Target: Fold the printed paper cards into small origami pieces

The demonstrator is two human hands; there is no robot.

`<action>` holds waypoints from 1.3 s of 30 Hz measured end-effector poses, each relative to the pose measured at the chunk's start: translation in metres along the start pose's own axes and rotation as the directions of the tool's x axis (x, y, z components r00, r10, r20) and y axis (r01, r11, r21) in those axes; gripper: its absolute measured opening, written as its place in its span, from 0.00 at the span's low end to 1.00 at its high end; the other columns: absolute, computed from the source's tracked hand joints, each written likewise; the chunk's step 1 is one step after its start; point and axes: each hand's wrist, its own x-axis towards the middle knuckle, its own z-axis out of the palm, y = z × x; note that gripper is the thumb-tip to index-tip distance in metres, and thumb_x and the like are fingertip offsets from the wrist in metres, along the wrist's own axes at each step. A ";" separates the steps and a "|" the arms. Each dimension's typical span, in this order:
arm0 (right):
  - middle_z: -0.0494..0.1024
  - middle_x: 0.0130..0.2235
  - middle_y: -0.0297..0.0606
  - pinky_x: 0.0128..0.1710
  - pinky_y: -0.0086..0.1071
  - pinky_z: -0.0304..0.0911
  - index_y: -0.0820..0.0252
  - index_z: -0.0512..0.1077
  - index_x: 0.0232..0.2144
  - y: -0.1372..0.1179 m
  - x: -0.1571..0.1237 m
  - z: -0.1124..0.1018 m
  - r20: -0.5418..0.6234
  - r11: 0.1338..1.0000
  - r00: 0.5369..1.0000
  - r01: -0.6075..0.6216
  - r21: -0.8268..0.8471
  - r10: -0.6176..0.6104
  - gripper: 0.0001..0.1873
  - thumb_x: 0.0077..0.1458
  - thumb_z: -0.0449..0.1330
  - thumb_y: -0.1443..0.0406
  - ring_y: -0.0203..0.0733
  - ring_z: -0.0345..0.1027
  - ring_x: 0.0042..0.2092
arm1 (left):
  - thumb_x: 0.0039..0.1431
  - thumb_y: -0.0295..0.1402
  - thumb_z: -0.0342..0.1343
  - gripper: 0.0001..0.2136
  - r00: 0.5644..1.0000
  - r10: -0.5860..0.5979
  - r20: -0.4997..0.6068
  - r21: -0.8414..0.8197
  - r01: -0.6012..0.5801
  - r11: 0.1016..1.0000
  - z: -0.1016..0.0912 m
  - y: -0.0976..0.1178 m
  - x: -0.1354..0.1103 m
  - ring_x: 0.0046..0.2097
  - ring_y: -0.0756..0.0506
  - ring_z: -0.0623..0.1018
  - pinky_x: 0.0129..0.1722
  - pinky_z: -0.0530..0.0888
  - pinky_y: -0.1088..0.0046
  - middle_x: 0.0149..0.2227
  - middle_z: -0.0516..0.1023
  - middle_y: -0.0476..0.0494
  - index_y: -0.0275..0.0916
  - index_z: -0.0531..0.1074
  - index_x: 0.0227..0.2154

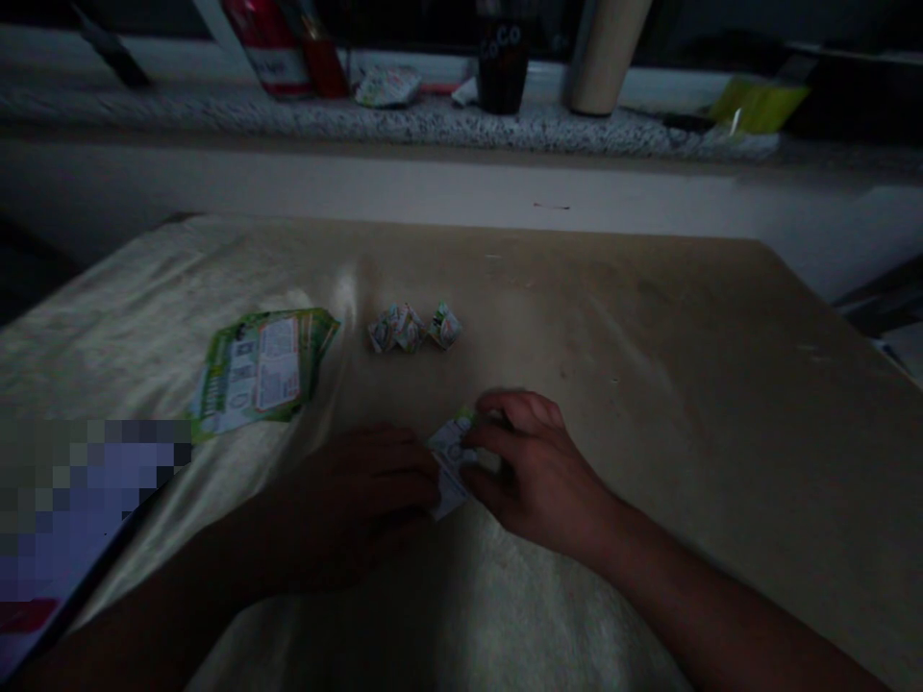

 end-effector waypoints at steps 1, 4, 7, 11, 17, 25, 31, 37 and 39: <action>0.74 0.53 0.46 0.56 0.51 0.63 0.55 0.79 0.45 0.000 0.000 0.000 0.003 1.000 1.000 0.001 0.000 -0.001 0.12 0.57 0.66 0.64 0.55 0.68 0.57 | 0.64 0.29 0.56 0.05 1.000 -0.005 -0.009 -0.004 0.005 1.000 -0.001 -0.001 0.001 0.38 0.45 0.76 0.42 0.71 0.66 0.36 0.80 0.46 0.39 0.77 0.35; 0.74 0.52 0.47 0.56 0.51 0.63 0.56 0.79 0.45 0.000 0.000 -0.001 -0.001 1.000 1.000 0.015 0.002 -0.015 0.12 0.58 0.66 0.65 0.55 0.68 0.56 | 0.66 0.28 0.54 0.07 0.999 -0.022 -0.031 -0.016 0.021 1.000 -0.002 -0.003 0.002 0.39 0.45 0.76 0.43 0.71 0.66 0.37 0.80 0.45 0.38 0.77 0.37; 0.74 0.51 0.47 0.56 0.50 0.63 0.58 0.80 0.40 -0.001 0.000 -0.003 -0.009 0.998 0.998 0.054 0.026 -0.054 0.07 0.60 0.63 0.68 0.54 0.67 0.56 | 0.66 0.27 0.53 0.08 1.000 -0.008 -0.012 -0.032 0.007 0.999 -0.002 -0.004 0.002 0.39 0.45 0.76 0.44 0.70 0.65 0.36 0.80 0.45 0.37 0.78 0.37; 0.73 0.53 0.46 0.58 0.50 0.62 0.58 0.80 0.38 -0.002 -0.001 -0.004 -0.002 0.990 0.992 0.125 0.061 -0.126 0.06 0.59 0.63 0.69 0.53 0.65 0.58 | 0.64 0.26 0.54 0.07 1.000 0.028 -0.002 -0.073 -0.028 0.997 -0.003 -0.005 0.001 0.41 0.45 0.76 0.46 0.69 0.65 0.38 0.80 0.46 0.38 0.77 0.38; 0.72 0.55 0.45 0.60 0.48 0.60 0.57 0.79 0.44 0.000 -0.001 -0.002 0.091 0.991 0.991 0.091 0.098 -0.100 0.10 0.59 0.65 0.67 0.51 0.64 0.60 | 0.65 0.29 0.55 0.05 1.000 -0.021 -0.012 -0.068 0.020 0.997 -0.004 -0.010 0.000 0.40 0.44 0.75 0.44 0.67 0.64 0.37 0.79 0.45 0.38 0.76 0.37; 0.72 0.54 0.44 0.61 0.47 0.59 0.56 0.79 0.43 0.000 -0.001 -0.005 0.132 0.993 0.988 0.068 0.099 -0.081 0.10 0.58 0.66 0.66 0.51 0.65 0.59 | 0.69 0.33 0.53 0.09 0.977 -0.207 -0.052 -0.104 0.201 0.974 0.004 -0.010 0.007 0.44 0.42 0.73 0.50 0.66 0.58 0.38 0.76 0.44 0.38 0.78 0.37; 0.72 0.54 0.44 0.61 0.47 0.59 0.56 0.79 0.44 -0.001 0.001 -0.007 0.138 0.990 0.987 0.059 0.129 -0.077 0.10 0.60 0.63 0.69 0.50 0.65 0.59 | 0.66 0.34 0.56 0.08 0.928 -0.355 -0.114 -0.103 0.344 0.933 0.015 -0.008 0.007 0.53 0.38 0.71 0.55 0.67 0.53 0.48 0.73 0.40 0.38 0.79 0.37; 0.73 0.53 0.44 0.59 0.48 0.60 0.56 0.79 0.41 -0.001 0.001 -0.003 0.095 0.990 0.993 0.052 0.132 -0.065 0.06 0.62 0.64 0.65 0.50 0.66 0.58 | 0.64 0.36 0.56 0.10 0.875 -0.464 -0.137 -0.064 0.459 0.886 0.020 -0.002 0.009 0.59 0.34 0.69 0.59 0.65 0.47 0.57 0.71 0.36 0.38 0.80 0.32; 0.73 0.54 0.44 0.59 0.48 0.60 0.55 0.79 0.41 0.000 0.000 -0.001 0.084 0.990 0.994 0.055 0.126 -0.066 0.07 0.60 0.66 0.63 0.51 0.65 0.59 | 0.64 0.35 0.56 0.10 0.865 -0.483 -0.137 -0.047 0.481 0.875 0.021 0.001 0.008 0.61 0.33 0.67 0.60 0.64 0.45 0.60 0.69 0.35 0.38 0.80 0.33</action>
